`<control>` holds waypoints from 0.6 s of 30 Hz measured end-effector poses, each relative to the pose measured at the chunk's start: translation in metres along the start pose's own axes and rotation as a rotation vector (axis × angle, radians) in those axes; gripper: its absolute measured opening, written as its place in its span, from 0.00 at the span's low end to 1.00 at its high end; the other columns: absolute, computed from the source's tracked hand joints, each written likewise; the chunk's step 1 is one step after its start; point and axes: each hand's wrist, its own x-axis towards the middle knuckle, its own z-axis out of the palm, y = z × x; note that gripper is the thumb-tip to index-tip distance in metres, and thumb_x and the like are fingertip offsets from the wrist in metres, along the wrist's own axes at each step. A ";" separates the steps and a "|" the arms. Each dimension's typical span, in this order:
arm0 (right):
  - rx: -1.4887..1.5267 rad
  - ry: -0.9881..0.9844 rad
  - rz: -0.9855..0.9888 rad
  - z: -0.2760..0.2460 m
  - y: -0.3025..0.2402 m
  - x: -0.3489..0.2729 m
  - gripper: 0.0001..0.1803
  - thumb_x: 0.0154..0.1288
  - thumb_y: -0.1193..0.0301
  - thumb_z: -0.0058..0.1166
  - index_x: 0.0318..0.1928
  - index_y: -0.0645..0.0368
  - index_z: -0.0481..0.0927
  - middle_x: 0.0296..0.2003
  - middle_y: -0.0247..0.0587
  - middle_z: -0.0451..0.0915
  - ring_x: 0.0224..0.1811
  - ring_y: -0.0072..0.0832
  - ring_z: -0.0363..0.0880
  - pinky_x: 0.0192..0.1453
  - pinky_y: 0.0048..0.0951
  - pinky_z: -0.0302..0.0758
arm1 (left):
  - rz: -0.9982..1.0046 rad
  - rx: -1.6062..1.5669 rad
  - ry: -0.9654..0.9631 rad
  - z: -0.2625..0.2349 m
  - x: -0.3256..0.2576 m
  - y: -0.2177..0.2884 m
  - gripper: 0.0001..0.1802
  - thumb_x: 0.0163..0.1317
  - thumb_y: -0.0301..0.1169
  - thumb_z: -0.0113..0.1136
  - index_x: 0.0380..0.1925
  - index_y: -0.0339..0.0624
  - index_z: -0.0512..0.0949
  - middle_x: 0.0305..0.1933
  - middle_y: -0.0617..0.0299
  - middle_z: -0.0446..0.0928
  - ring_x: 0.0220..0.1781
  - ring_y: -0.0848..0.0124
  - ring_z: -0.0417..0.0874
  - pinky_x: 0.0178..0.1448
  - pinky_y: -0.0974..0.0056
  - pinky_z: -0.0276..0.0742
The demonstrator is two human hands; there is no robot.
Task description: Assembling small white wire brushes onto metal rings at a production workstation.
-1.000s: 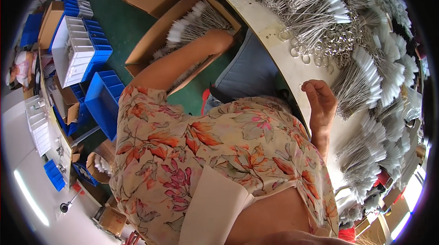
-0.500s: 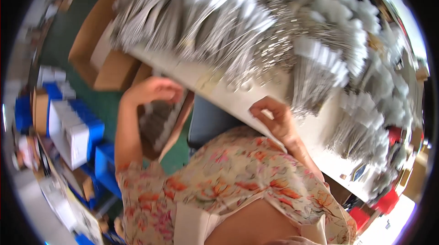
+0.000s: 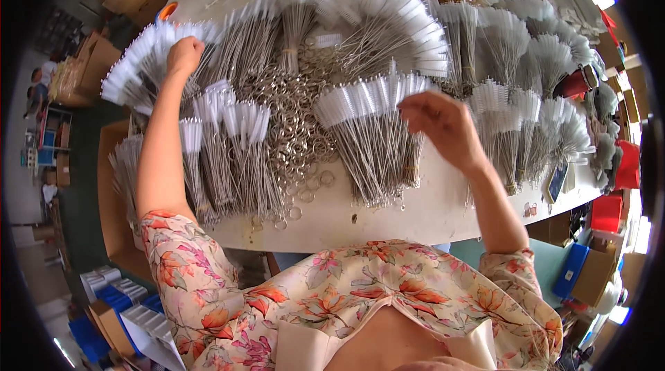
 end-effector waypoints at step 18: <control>-1.197 -0.201 0.021 -0.003 0.025 0.207 0.10 0.50 0.65 0.53 0.32 0.54 0.82 0.35 0.43 0.81 0.40 0.39 0.80 0.44 0.36 0.73 | -0.166 -0.487 0.511 -0.006 0.010 0.035 0.11 0.57 0.38 0.53 0.33 0.45 0.78 0.25 0.61 0.80 0.28 0.68 0.81 0.34 0.63 0.73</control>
